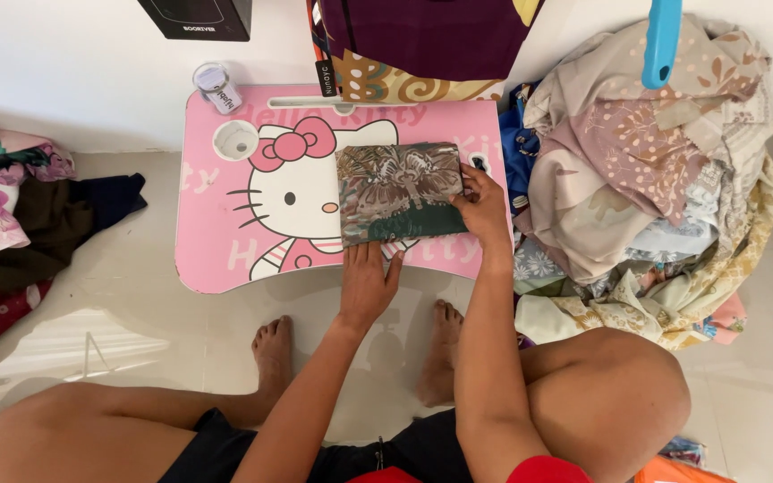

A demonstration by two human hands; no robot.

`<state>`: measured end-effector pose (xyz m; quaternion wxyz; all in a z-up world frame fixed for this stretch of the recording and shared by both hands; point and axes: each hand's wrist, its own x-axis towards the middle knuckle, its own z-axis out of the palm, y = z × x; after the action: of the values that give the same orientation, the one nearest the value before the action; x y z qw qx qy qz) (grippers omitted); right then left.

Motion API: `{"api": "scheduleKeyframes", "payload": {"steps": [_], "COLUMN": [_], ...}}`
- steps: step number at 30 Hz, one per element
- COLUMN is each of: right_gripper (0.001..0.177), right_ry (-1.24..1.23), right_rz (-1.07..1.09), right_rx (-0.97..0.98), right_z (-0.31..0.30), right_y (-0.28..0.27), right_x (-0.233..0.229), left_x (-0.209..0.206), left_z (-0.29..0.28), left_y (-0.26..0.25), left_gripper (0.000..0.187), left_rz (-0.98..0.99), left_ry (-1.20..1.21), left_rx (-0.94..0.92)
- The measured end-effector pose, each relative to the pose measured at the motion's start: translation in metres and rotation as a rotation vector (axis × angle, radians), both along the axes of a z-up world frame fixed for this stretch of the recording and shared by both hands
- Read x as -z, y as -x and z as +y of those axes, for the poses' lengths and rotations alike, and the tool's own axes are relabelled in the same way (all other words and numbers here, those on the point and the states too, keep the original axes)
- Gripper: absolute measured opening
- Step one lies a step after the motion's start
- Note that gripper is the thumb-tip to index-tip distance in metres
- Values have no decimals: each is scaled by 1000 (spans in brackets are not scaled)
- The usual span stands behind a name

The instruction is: Using a lint roller to remove lint and debris from a small piece of patterned fabric placed on a low table.

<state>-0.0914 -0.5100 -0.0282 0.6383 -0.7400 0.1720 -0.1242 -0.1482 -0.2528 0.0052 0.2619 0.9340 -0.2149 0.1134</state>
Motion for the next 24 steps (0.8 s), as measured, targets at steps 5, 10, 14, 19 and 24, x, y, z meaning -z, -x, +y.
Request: {"api": "scheduleKeyframes", "payload": {"steps": [5, 10, 14, 19, 24], "right_gripper": [62, 56, 54, 57, 55], "right_ry": [64, 163, 200, 136, 119], "right_rz": [1, -1, 13, -28, -23], "right_rx": [37, 94, 62, 34, 38], "right_z": [0, 15, 16, 17, 16], "right_y": [-2, -2, -7, -11, -12], "right_x": [5, -14, -10, -14, 2], "left_x": [-2, -4, 8, 27, 3], "left_z": [1, 0, 0, 0, 4], "left_y": [8, 16, 17, 13, 15], "left_gripper": [61, 65, 74, 76, 64], "left_rz": [-113, -158, -43, 57, 123], "left_ry": [-157, -211, -234, -132, 96], "left_rx": [-53, -99, -81, -68, -55]}}
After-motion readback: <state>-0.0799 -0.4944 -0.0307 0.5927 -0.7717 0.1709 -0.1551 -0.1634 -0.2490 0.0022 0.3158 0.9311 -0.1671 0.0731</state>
